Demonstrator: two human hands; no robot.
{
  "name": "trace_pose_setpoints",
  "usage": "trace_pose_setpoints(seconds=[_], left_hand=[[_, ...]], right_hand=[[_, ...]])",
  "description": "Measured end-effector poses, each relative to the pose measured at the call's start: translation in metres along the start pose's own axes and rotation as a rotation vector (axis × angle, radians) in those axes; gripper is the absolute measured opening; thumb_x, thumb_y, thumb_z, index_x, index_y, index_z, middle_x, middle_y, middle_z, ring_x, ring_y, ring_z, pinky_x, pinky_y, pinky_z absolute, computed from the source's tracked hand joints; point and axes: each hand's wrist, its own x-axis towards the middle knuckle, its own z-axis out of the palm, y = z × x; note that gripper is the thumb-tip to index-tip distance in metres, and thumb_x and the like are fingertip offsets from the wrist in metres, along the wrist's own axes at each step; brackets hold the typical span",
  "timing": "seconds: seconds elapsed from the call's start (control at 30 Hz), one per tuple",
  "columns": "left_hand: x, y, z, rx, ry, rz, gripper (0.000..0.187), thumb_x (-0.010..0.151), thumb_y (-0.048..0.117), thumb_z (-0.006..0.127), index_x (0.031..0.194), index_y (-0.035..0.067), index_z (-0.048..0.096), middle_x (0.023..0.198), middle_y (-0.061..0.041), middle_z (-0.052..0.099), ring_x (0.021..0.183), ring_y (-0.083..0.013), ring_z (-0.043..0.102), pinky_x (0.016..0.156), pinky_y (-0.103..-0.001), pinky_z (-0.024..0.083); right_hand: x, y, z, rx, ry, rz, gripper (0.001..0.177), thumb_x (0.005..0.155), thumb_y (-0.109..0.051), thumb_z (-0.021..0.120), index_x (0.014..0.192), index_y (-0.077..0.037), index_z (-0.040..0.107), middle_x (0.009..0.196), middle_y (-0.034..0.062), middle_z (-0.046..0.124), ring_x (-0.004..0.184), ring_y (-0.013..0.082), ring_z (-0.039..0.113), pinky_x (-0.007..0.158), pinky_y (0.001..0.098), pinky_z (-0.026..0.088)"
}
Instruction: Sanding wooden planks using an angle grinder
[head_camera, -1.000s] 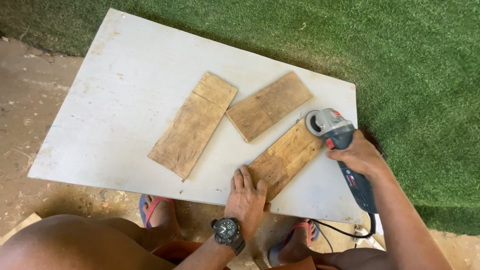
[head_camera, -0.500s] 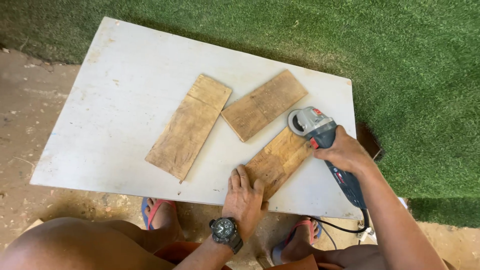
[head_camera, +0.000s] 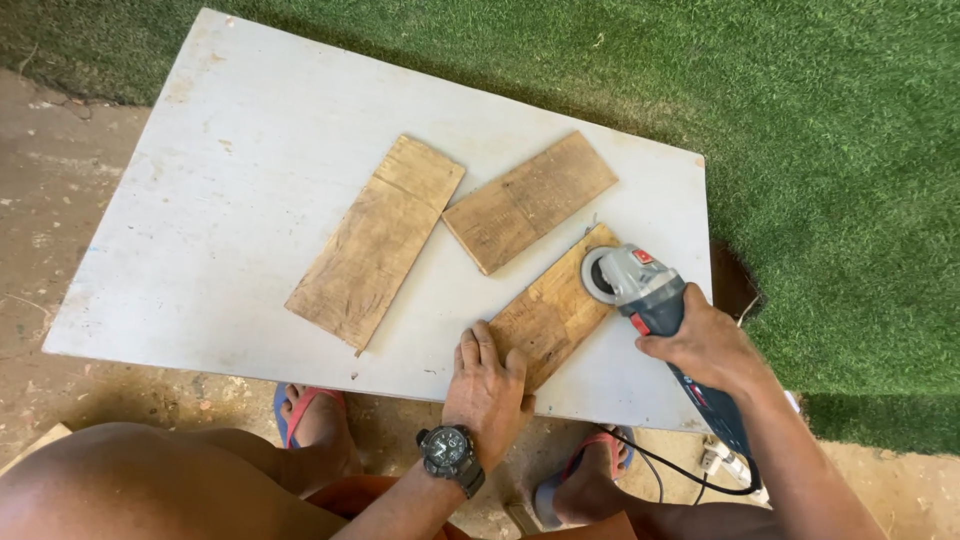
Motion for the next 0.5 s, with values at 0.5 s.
trace_pose_setpoints(seconds=[0.5], left_hand=[[0.000, -0.001, 0.003, 0.007, 0.098, 0.004, 0.059, 0.065, 0.046, 0.089, 0.098, 0.004, 0.062, 0.141, -0.047, 0.044, 0.126, -0.0578, 0.049, 0.107, -0.061, 0.043]], right_hand=[[-0.015, 0.044, 0.039, 0.041, -0.043, -0.030, 0.093, 0.078, -0.038, 0.085, 0.148, -0.013, 0.030, 0.129, 0.0152, 0.062, 0.108, 0.0313, 0.070, 0.093, 0.0427, 0.066]])
